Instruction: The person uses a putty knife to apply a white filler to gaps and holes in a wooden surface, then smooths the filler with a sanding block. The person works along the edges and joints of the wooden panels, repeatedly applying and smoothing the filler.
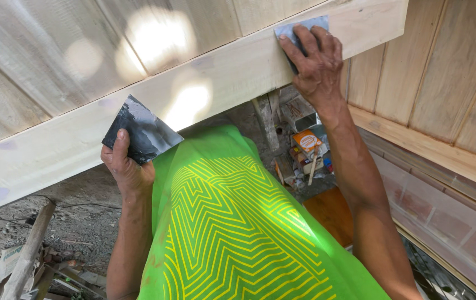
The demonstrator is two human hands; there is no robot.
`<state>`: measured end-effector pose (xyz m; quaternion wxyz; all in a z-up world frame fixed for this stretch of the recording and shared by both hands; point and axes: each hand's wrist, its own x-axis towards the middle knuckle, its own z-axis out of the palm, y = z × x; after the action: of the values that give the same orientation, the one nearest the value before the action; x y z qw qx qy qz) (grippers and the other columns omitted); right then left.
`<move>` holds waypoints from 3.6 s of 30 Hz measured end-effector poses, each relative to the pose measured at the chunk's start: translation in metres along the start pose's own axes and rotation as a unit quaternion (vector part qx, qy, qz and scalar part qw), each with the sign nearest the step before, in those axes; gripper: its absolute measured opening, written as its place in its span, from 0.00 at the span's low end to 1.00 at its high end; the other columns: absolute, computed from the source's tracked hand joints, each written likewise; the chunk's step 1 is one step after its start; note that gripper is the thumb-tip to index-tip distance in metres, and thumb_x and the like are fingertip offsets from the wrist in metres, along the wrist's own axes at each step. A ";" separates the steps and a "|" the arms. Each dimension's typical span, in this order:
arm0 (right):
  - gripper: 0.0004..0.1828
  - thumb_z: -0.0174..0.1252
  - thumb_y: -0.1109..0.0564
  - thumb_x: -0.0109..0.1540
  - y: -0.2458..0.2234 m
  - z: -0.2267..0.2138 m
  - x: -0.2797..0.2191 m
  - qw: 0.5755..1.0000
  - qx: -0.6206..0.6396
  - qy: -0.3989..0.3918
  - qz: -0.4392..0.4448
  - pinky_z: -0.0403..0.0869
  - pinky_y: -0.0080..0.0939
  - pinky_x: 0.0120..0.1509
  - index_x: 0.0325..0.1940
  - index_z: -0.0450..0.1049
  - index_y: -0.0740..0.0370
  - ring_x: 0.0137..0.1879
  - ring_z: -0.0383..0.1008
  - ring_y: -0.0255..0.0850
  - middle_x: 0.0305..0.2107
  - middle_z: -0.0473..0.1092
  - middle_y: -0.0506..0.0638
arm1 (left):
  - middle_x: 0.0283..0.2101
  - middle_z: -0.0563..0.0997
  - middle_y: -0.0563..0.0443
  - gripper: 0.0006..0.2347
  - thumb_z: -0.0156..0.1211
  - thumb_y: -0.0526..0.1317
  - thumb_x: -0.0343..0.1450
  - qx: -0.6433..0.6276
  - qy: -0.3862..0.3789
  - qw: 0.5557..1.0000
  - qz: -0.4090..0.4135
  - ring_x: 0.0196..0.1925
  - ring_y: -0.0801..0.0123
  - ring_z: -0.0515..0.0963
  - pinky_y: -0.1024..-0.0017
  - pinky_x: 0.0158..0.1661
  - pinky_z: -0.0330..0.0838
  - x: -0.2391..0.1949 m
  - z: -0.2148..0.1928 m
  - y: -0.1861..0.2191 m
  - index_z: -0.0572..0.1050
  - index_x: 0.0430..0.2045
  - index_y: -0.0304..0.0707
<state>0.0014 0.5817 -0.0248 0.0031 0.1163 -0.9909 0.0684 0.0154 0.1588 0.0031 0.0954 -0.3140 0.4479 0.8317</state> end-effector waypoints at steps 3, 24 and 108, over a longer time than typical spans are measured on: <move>0.31 0.61 0.65 0.58 -0.006 0.005 -0.003 1.000 0.008 -0.005 0.004 0.66 0.56 0.67 0.66 0.78 0.49 0.67 0.65 0.52 0.64 0.70 0.51 | 0.43 0.83 0.45 0.11 0.61 0.35 0.74 0.016 0.004 1.000 -0.006 0.44 0.65 0.84 0.68 0.51 0.80 -0.003 0.008 -0.005 0.77 0.46 0.25; 0.21 0.56 0.63 0.68 -0.116 -0.061 -0.030 0.938 0.316 0.085 0.117 0.74 0.54 0.66 0.65 0.69 0.68 0.62 0.74 0.60 0.57 0.71 0.63 | 0.44 0.83 0.45 0.10 0.53 0.35 0.76 -0.053 -0.149 0.965 -0.210 0.44 0.65 0.83 0.67 0.48 0.78 0.013 0.149 -0.082 0.75 0.48 0.25; 0.23 0.65 0.63 0.64 0.209 -0.053 -0.013 0.997 -0.006 -0.072 -0.029 0.67 0.56 0.65 0.62 0.78 0.45 0.66 0.68 0.52 0.62 0.71 0.47 | 0.24 0.67 0.60 0.22 0.51 0.52 0.83 0.317 -0.140 0.922 0.171 0.29 0.78 0.63 0.72 0.30 0.54 0.017 0.203 -0.187 0.76 0.34 0.24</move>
<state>-0.0349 0.7928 -0.0009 -0.0655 0.1492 -0.9852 0.0540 -0.0046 0.4290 -0.0536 0.1084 -0.0665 0.7171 0.6852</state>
